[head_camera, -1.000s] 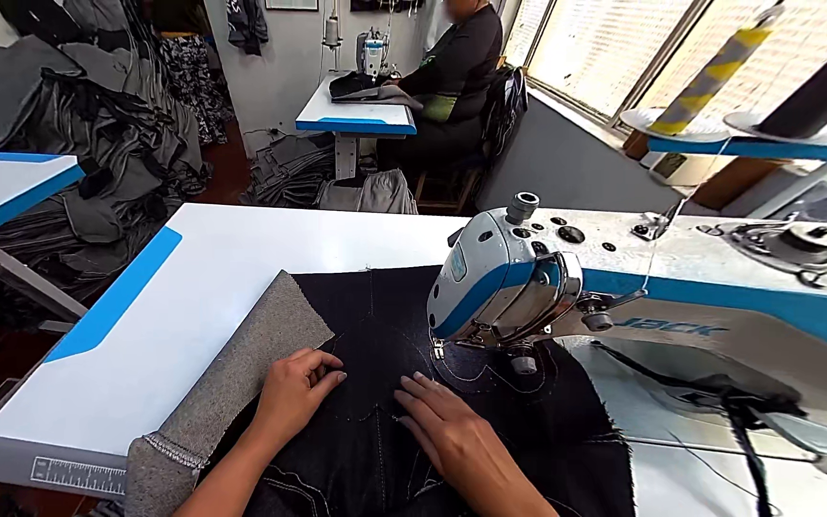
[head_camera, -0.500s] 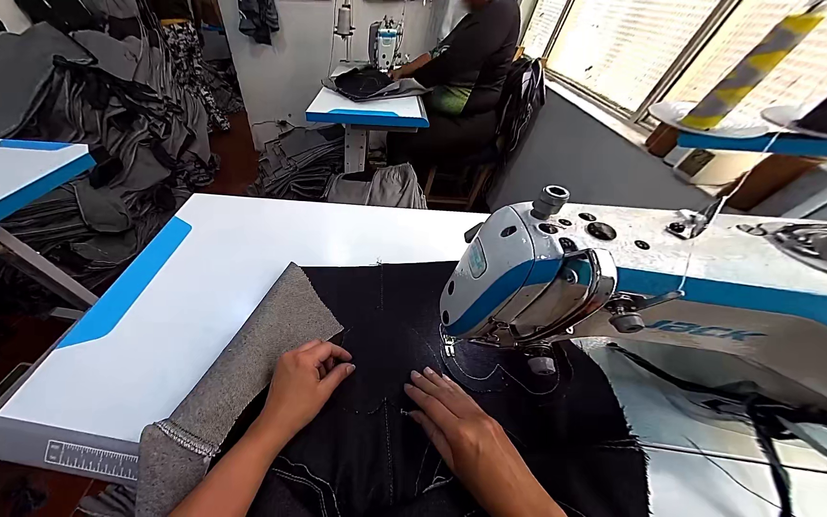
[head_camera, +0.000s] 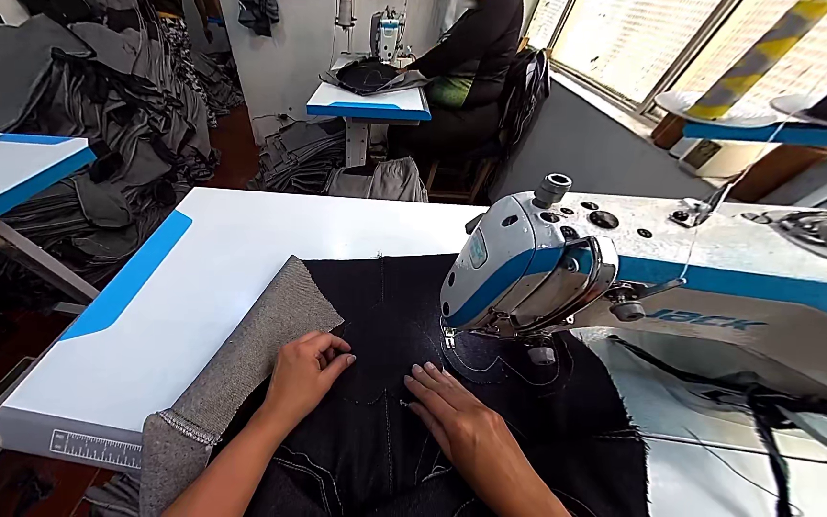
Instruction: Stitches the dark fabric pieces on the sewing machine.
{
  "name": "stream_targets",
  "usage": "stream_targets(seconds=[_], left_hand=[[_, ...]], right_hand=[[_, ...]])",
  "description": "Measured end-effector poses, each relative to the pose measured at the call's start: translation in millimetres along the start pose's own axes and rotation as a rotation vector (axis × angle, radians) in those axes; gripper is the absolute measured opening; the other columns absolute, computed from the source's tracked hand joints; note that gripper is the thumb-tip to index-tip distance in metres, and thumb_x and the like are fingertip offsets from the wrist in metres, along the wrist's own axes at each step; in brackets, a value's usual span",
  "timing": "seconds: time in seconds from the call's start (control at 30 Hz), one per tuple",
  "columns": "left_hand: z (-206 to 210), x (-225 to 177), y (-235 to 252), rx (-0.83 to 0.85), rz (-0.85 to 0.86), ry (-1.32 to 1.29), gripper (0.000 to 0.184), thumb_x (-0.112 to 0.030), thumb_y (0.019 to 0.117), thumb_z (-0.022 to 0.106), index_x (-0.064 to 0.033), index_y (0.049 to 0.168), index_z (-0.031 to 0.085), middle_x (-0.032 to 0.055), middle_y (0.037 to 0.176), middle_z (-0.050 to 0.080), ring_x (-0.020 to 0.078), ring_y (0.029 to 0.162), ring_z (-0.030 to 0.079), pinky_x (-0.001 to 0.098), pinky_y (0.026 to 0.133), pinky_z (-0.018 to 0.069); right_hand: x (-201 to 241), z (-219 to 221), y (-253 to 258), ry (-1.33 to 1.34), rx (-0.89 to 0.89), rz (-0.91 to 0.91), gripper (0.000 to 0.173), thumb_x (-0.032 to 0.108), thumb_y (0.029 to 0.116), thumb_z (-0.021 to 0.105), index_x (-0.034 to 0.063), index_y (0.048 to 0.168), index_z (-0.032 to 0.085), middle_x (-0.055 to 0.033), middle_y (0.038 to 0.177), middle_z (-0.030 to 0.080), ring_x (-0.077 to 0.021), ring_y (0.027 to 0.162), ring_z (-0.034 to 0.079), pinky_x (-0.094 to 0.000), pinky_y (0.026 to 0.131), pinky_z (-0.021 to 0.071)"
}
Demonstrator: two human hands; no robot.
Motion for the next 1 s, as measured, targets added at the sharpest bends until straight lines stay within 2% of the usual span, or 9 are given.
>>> stream_targets(seconds=[0.13,0.2,0.33,0.4,0.5,0.57,0.63,0.8,1.0], left_hand=[[1,0,-1,-0.044,0.034,0.048,0.016,-0.027,0.0867,0.079,-0.0143,0.096,0.077,-0.0016,0.081,0.063,0.0088,0.063,0.058,0.0274,0.058,0.0497],[3,-3,-3,-0.088,0.139,0.161,0.016,-0.028,0.0875,0.077,-0.0151,0.097,0.078,0.0043,0.101,0.067,0.0167,0.081,0.067,0.0353,0.069,0.0577],[11,-32,6,0.025,0.391,0.246,0.016,-0.018,0.0954,0.067,-0.0099,0.104,0.077,0.0154,0.123,0.067,0.0327,0.115,0.064,0.0458,0.095,0.0555],[25,-49,13,0.183,0.346,0.174,0.027,-0.023,0.1005,0.062,-0.0063,0.118,0.073,0.0172,0.136,0.063,0.034,0.131,0.057,0.0496,0.107,0.0481],[48,-58,18,0.442,0.197,0.247,0.063,-0.049,0.105,0.049,-0.0073,0.153,0.047,0.0179,0.163,0.035,0.0344,0.155,0.026,0.0556,0.125,0.021],[57,-57,15,0.476,0.204,0.374,0.073,-0.058,0.1057,0.036,-0.0096,0.161,0.032,0.0166,0.169,0.023,0.0327,0.158,0.016,0.0591,0.125,0.0113],[58,-56,13,0.464,0.215,0.411,0.075,-0.06,0.1058,0.032,-0.0098,0.162,0.03,0.0154,0.169,0.022,0.0312,0.158,0.016,0.0605,0.125,0.0091],[58,-57,10,0.45,0.211,0.475,0.075,-0.061,0.106,0.028,-0.0114,0.163,0.028,0.0129,0.17,0.02,0.0301,0.159,0.014,0.066,0.123,0.006],[53,-58,4,0.442,0.126,0.528,0.084,-0.072,0.1009,0.025,-0.0149,0.164,0.027,0.009,0.172,0.018,0.0286,0.159,0.013,0.0684,0.122,0.0038]], right_hand=[[-1,0,-1,0.014,0.008,0.012,0.034,0.028,0.1036,0.052,0.0083,0.119,0.076,-0.0074,0.125,0.074,-0.0265,0.122,0.068,-0.0388,0.104,0.0545],[-3,0,-2,0.038,0.025,0.021,0.035,0.028,0.1036,0.052,0.0093,0.12,0.076,-0.0064,0.127,0.073,-0.0258,0.124,0.067,-0.0387,0.105,0.0535],[-10,-2,-1,0.161,0.06,0.041,0.034,0.025,0.1029,0.052,0.0095,0.122,0.075,-0.0064,0.128,0.073,-0.0248,0.128,0.065,-0.0394,0.108,0.0519],[-17,-9,1,0.246,0.046,0.042,0.032,0.02,0.1016,0.052,0.0088,0.119,0.076,-0.0055,0.123,0.075,-0.021,0.125,0.067,-0.0368,0.107,0.0529],[-31,-37,4,0.199,-0.047,0.111,0.033,0.014,0.0976,0.049,0.0113,0.11,0.079,-0.001,0.109,0.078,-0.012,0.103,0.074,-0.0298,0.088,0.0609],[-41,-59,-1,0.091,-0.082,0.154,0.035,0.012,0.0938,0.046,0.0118,0.103,0.079,-0.0024,0.099,0.078,-0.014,0.087,0.075,-0.0326,0.073,0.061],[-49,-72,-9,0.018,-0.07,0.164,0.035,0.012,0.0924,0.045,0.0114,0.1,0.079,-0.0044,0.097,0.078,-0.0176,0.084,0.075,-0.0358,0.069,0.0607],[-60,-62,-10,0.031,0.058,-0.034,0.031,0.019,0.0984,0.05,0.0125,0.105,0.079,-0.0031,0.112,0.077,-0.0178,0.11,0.073,-0.0339,0.091,0.0605],[-71,-18,-2,0.06,0.201,-0.279,0.043,0.034,0.1093,0.04,0.0121,0.135,0.067,-0.0023,0.144,0.063,-0.016,0.14,0.053,-0.0374,0.118,0.0418]])
Point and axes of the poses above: each hand's wrist, its own y-axis towards the middle knuckle, its own z-axis out of the palm, x = y × z, the point moved 2 cm from there along y, towards the middle knuckle
